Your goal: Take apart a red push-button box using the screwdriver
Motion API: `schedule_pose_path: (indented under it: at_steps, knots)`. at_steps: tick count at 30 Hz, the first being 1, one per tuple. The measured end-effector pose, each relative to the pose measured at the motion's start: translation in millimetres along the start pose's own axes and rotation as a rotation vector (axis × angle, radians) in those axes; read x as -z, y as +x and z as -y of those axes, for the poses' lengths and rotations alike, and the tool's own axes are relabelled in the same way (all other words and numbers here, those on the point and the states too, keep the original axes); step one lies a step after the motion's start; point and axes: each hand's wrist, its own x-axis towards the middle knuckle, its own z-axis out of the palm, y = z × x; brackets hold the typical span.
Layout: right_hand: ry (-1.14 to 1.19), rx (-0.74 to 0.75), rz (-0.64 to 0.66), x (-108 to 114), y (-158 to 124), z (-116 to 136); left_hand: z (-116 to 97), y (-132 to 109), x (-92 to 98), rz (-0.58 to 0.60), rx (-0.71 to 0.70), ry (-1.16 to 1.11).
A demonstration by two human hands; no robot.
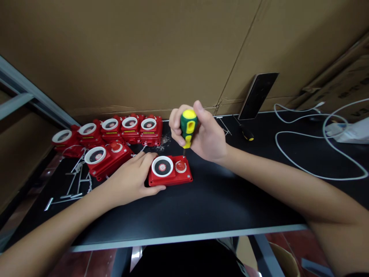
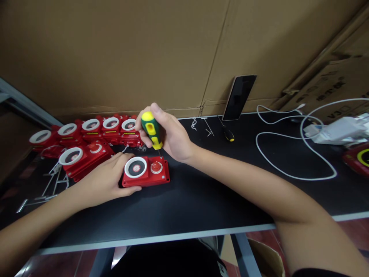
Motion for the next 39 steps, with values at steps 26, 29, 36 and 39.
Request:
schedule_pose_path:
  at_steps: [26, 29, 36, 39]
  knots:
    - [0.103, -0.017, 0.072, -3.3, -5.1, -1.4, -0.8, -1.1, 1.0, 0.008, 0.007, 0.029]
    - [0.148, 0.028, 0.100, -3.9, -5.4, -2.3, -0.3, -1.3, 1.0, 0.009, 0.009, 0.031]
    - [0.129, 0.097, 0.104, -2.9, -5.5, -7.4, 0.2, -1.2, -1.5, 0.004, -0.007, 0.030]
    - [0.102, 0.082, 0.078, -3.2, -5.3, -4.4, -0.4, -0.8, -1.1, 0.005, -0.004, 0.032]
